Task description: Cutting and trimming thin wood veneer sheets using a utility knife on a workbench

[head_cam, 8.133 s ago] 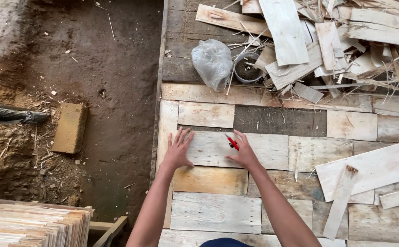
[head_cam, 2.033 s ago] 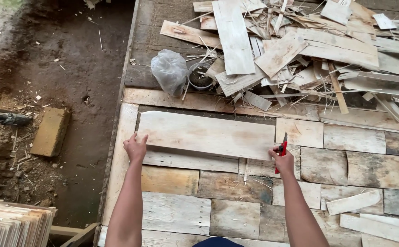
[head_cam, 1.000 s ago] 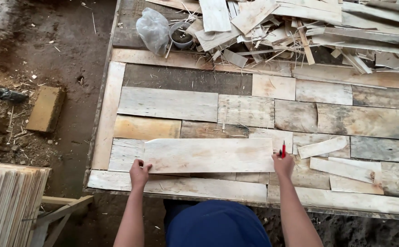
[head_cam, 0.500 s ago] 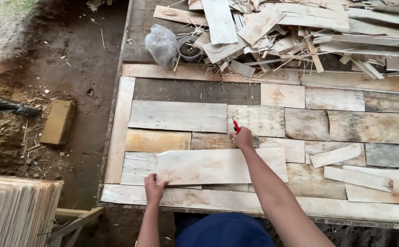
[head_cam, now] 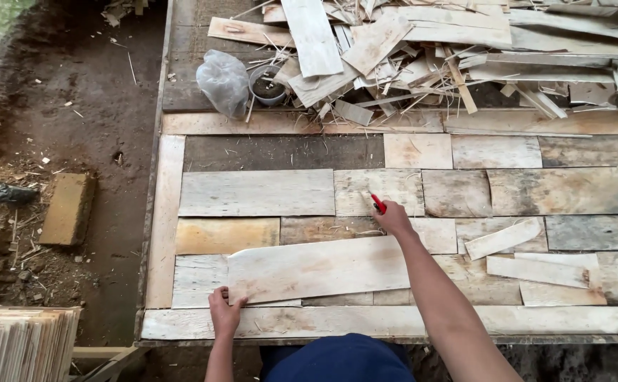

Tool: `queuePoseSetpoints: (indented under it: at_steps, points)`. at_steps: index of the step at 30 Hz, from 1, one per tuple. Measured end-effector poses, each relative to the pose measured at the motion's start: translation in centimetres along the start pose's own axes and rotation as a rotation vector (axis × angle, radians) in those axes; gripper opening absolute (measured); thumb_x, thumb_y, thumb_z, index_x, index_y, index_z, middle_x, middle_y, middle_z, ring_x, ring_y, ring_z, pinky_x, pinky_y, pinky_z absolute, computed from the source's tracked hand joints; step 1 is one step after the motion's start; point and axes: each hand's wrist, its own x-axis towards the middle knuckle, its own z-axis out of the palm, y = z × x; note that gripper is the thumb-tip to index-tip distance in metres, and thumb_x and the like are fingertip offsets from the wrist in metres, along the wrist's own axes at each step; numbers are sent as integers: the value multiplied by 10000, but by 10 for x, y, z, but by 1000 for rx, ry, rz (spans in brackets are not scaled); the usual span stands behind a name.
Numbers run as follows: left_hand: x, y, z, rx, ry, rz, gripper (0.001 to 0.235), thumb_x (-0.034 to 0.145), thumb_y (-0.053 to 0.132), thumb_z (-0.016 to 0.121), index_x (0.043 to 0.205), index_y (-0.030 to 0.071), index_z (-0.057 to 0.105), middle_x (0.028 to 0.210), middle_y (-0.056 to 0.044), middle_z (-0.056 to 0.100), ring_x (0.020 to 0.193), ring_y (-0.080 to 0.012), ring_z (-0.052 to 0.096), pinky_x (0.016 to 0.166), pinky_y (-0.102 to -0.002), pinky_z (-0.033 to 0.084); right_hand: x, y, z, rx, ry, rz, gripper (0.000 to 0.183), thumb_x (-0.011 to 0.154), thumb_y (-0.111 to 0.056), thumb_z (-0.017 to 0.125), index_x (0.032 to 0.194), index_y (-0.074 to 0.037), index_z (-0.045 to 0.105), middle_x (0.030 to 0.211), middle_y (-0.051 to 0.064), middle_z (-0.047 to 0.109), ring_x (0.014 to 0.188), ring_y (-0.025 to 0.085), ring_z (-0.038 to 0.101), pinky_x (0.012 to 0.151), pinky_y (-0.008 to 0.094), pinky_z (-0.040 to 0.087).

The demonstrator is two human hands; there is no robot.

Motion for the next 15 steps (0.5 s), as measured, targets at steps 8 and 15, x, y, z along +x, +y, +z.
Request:
queuePoseSetpoints:
  at_steps: [8,15]
  points:
    - [0,8,-1,-3,-7,-74,596,789,224,895,1273,82,578,1237,-108,519,1099,-264,591,954,-410,528,15,6,-1,-161,-79,-28,192,939,-227,686,1072,-95,729,942,108,730,806,276,672,668,406,502]
    - [1,13,-3,23,-27,-120,647,775,235,915,1306,83,578,1256,-111,531,1116,-263,602,975,-394,533,24,16,5,-415,-141,-188,188,905,-273,693,976,-103,657,989,84,642,746,270,643,618,403,488]
